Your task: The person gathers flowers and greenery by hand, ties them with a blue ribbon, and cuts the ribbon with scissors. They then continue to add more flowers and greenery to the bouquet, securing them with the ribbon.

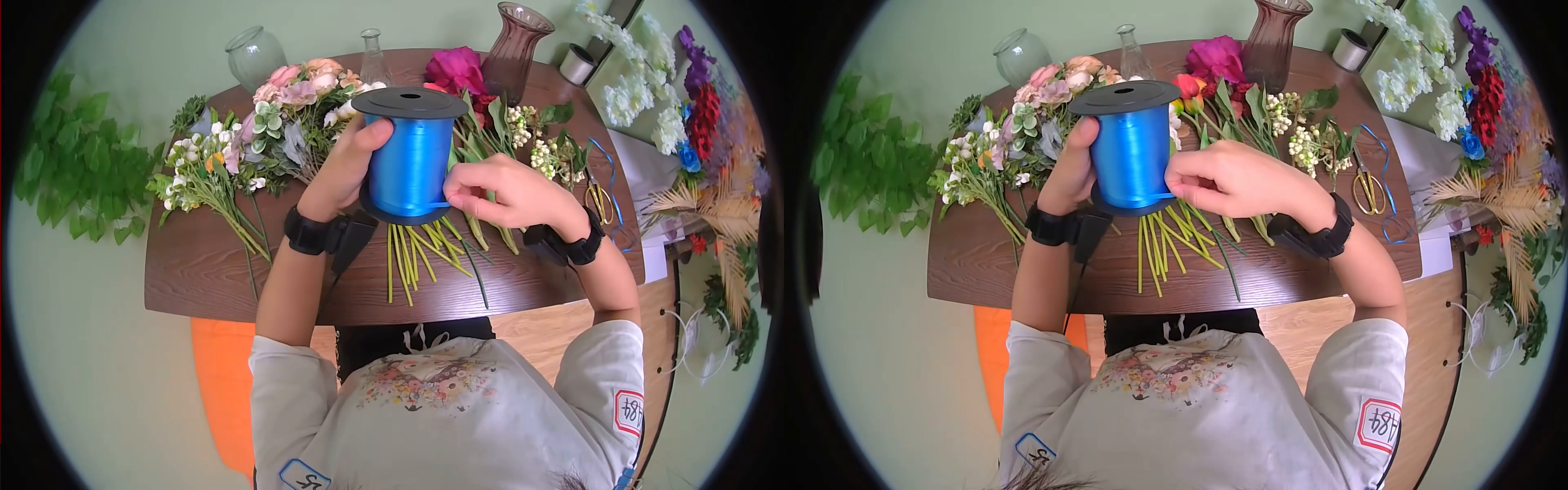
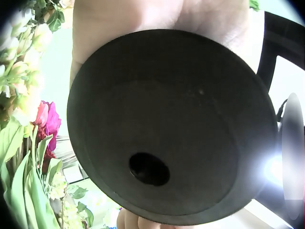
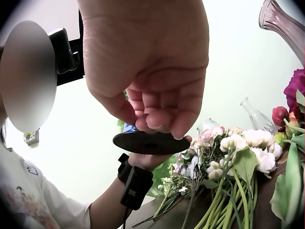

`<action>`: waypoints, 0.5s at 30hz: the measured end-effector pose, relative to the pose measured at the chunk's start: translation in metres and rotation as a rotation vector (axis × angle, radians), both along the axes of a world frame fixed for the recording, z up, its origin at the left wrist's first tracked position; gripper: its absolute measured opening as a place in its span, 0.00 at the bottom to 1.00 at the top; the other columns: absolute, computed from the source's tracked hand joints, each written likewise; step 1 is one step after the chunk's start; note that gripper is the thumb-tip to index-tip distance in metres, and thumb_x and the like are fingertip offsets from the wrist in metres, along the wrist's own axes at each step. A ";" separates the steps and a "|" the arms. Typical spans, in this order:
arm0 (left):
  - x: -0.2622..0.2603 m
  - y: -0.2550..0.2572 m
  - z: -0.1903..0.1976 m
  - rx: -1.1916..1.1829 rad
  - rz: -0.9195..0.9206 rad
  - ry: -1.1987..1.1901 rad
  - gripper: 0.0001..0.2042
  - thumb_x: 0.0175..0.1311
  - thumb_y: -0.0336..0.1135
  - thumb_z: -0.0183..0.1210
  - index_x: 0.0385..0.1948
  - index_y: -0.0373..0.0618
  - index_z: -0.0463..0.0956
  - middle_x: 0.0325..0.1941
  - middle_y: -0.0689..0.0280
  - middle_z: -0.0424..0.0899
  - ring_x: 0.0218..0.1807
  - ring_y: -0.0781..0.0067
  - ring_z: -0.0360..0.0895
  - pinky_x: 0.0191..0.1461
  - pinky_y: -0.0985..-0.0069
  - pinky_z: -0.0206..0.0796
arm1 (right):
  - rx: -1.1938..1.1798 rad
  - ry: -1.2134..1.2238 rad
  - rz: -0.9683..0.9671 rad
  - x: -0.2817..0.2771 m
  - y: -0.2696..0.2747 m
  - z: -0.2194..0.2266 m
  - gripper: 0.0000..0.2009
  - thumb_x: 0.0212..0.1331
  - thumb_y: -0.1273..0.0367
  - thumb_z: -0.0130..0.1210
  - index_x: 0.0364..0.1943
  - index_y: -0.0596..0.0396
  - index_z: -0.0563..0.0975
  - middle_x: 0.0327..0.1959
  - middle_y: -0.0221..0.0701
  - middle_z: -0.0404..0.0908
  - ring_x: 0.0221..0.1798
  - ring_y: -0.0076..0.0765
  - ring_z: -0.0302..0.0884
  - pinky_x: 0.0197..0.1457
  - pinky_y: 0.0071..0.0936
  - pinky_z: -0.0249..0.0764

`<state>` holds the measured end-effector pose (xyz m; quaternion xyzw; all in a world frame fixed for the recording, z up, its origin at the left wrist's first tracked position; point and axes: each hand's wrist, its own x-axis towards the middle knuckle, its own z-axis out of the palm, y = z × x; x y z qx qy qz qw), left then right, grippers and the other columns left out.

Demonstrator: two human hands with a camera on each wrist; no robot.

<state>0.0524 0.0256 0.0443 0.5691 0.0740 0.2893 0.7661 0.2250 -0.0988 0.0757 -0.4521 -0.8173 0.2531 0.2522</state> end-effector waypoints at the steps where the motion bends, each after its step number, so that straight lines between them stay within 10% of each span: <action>1: 0.001 -0.001 -0.001 -0.015 -0.002 0.015 0.29 0.51 0.51 0.53 0.49 0.38 0.58 0.45 0.61 0.68 0.45 0.75 0.68 0.47 0.77 0.63 | -0.001 -0.001 0.003 0.000 0.000 0.001 0.05 0.50 0.71 0.49 0.25 0.58 0.70 0.17 0.31 0.71 0.18 0.30 0.70 0.21 0.24 0.64; 15: 0.000 -0.001 0.002 0.048 0.037 0.012 0.30 0.52 0.50 0.53 0.49 0.36 0.57 0.47 0.61 0.67 0.47 0.74 0.67 0.50 0.76 0.60 | -0.135 0.141 -0.043 0.001 0.002 -0.004 0.06 0.47 0.72 0.55 0.25 0.55 0.68 0.14 0.23 0.65 0.18 0.20 0.63 0.21 0.19 0.60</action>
